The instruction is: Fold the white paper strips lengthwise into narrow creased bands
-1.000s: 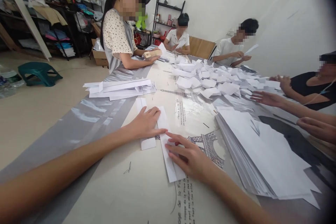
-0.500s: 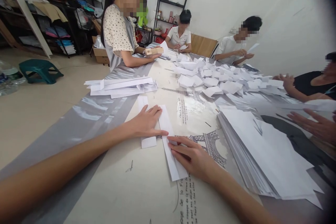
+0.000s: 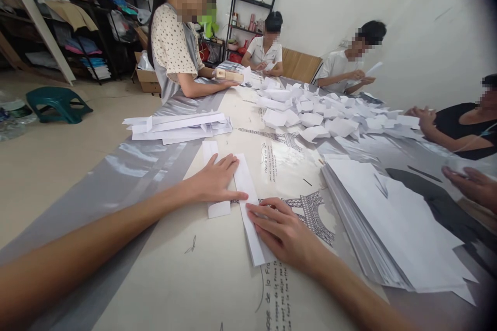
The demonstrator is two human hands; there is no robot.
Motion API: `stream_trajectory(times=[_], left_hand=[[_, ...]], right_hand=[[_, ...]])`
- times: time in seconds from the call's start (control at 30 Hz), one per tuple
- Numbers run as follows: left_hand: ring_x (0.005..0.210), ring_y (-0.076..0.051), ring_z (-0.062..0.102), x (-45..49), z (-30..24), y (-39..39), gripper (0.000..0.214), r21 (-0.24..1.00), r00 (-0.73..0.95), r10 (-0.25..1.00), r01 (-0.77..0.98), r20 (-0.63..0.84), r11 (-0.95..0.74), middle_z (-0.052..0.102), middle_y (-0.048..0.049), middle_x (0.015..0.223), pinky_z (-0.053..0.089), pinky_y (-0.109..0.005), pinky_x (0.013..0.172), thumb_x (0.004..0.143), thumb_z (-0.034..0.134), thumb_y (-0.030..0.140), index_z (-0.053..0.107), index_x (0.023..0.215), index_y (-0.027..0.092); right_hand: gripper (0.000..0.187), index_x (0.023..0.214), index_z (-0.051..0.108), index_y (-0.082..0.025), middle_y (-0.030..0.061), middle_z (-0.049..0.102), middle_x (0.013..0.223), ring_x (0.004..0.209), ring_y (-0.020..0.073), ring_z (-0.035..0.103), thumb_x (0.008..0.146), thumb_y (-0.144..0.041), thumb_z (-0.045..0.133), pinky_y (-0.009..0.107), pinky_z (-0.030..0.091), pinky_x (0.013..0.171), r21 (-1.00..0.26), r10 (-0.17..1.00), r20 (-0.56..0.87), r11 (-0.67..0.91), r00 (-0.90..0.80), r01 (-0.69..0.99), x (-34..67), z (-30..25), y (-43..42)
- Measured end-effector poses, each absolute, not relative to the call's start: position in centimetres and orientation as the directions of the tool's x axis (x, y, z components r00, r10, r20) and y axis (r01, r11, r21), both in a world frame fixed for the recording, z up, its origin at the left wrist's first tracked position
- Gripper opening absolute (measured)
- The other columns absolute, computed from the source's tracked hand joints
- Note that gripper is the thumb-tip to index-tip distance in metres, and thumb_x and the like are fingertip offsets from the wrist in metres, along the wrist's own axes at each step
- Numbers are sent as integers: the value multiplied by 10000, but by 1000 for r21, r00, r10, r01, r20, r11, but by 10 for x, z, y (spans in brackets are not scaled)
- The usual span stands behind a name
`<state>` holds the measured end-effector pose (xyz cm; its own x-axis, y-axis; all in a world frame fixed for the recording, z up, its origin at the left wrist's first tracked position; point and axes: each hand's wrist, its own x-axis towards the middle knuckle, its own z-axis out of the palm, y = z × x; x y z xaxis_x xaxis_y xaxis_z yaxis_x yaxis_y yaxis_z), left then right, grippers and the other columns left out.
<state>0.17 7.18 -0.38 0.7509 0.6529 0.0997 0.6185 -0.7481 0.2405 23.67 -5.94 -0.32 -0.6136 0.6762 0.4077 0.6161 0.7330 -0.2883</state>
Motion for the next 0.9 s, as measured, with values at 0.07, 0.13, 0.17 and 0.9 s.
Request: stream_trajectory(times=[0.07, 0.13, 0.17, 0.9], left_hand=[[1483, -358, 320, 2, -3, 71, 929, 244, 745, 661, 626, 94, -741, 391, -205, 1580, 106, -542, 1224, 900, 334, 851, 396, 1488, 135], [1492, -355, 307, 3, -2, 70, 926, 247, 739, 668, 634, 85, -733, 384, -213, 1585, 95, -548, 1228, 907, 336, 842, 392, 1488, 123], [1492, -357, 308, 4, -1, 70, 929, 250, 737, 672, 637, 80, -729, 383, -214, 1585, 95, -550, 1229, 904, 344, 844, 394, 1486, 122], [1545, -355, 216, 0, -7, 74, 1008, 250, 745, 662, 628, 79, -737, 258, -186, 1670, 17, -511, 1244, 879, 361, 874, 285, 1575, 150]], right_hand=[[338, 1305, 680, -205, 80, 691, 1346, 1149, 299, 599, 1017, -147, 512, 535, 581, 941, -299, 681, 395, 730, -617, 615, 238, -2, -60], [334, 1307, 681, -198, 79, 682, 1362, 1145, 295, 583, 1018, -160, 518, 532, 565, 947, -314, 690, 373, 723, -621, 615, 239, -1, -60], [328, 1303, 684, -198, 78, 678, 1369, 1138, 293, 576, 1018, -172, 523, 531, 556, 948, -323, 696, 360, 718, -621, 616, 239, -1, -60], [252, 1153, 792, -325, -1, 466, 1593, 1256, 304, 481, 972, -288, 621, 526, 456, 1028, -524, 692, 80, 641, -717, 561, 265, 17, -66]])
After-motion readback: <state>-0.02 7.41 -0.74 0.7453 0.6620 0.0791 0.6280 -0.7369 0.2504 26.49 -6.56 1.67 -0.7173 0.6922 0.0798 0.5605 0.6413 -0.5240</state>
